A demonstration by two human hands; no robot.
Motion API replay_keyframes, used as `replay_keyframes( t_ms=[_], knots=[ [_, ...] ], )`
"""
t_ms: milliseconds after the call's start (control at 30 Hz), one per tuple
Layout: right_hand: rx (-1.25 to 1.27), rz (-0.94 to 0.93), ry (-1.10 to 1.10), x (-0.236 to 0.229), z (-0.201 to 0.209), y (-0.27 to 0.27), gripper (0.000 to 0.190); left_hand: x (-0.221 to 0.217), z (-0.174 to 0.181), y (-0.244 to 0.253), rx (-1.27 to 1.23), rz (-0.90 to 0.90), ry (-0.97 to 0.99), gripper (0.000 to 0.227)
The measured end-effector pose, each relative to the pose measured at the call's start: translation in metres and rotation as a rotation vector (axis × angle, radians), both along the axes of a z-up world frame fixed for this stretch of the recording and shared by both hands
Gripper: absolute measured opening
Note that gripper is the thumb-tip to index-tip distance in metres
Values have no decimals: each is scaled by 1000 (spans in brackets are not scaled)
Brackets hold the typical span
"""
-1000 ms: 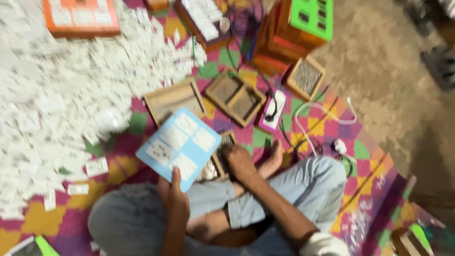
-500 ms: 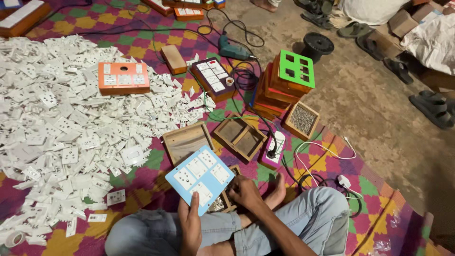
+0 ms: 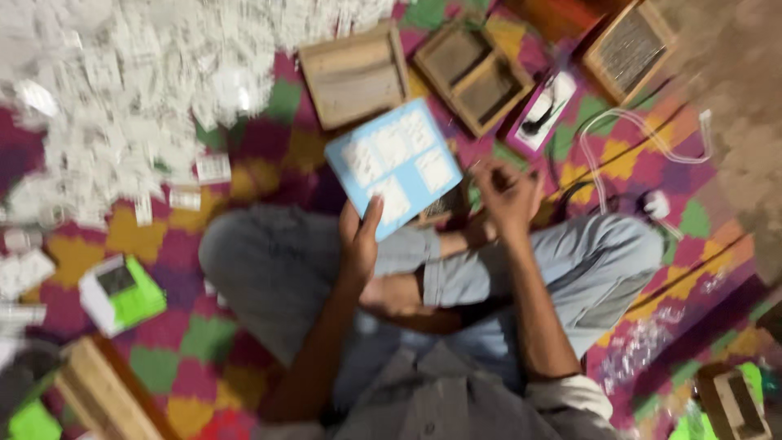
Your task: The person sits on a mat and assembles electrical switch plates by inserting small metal fasteners into pre-drilled holes. They handle beige, blue, and green switch plates, picking fasteners from a wooden box and securing them into the plates one at a time.
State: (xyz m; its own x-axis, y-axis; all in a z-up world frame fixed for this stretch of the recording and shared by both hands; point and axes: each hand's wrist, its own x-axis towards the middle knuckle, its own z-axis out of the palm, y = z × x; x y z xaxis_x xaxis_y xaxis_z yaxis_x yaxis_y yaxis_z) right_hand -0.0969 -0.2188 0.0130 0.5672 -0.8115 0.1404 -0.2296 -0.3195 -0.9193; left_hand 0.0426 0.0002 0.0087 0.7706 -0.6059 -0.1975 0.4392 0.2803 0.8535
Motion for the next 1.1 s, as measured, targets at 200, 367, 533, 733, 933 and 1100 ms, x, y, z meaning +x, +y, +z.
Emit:
replay_keyframes(
  t_ms=[200,367,533,733,933,1100],
  knots=[
    [268,2,-123,-3,58,38,12,2,27,3,188,-157,13,44],
    [136,126,-86,22,105,64,12,2,35,7,113,-249,-8,45],
    [-147,375,72,45,131,72,18,-1,41,9,120,-333,-11,44],
    [-275,444,143,62,137,74,26,-3,39,15,182,-387,-132,41],
    [-403,480,202,65,146,75,29,2,48,13,124,-424,-131,42],
    [-479,484,278,65,155,81,27,1,54,11,39,-424,-129,43]
  ],
)
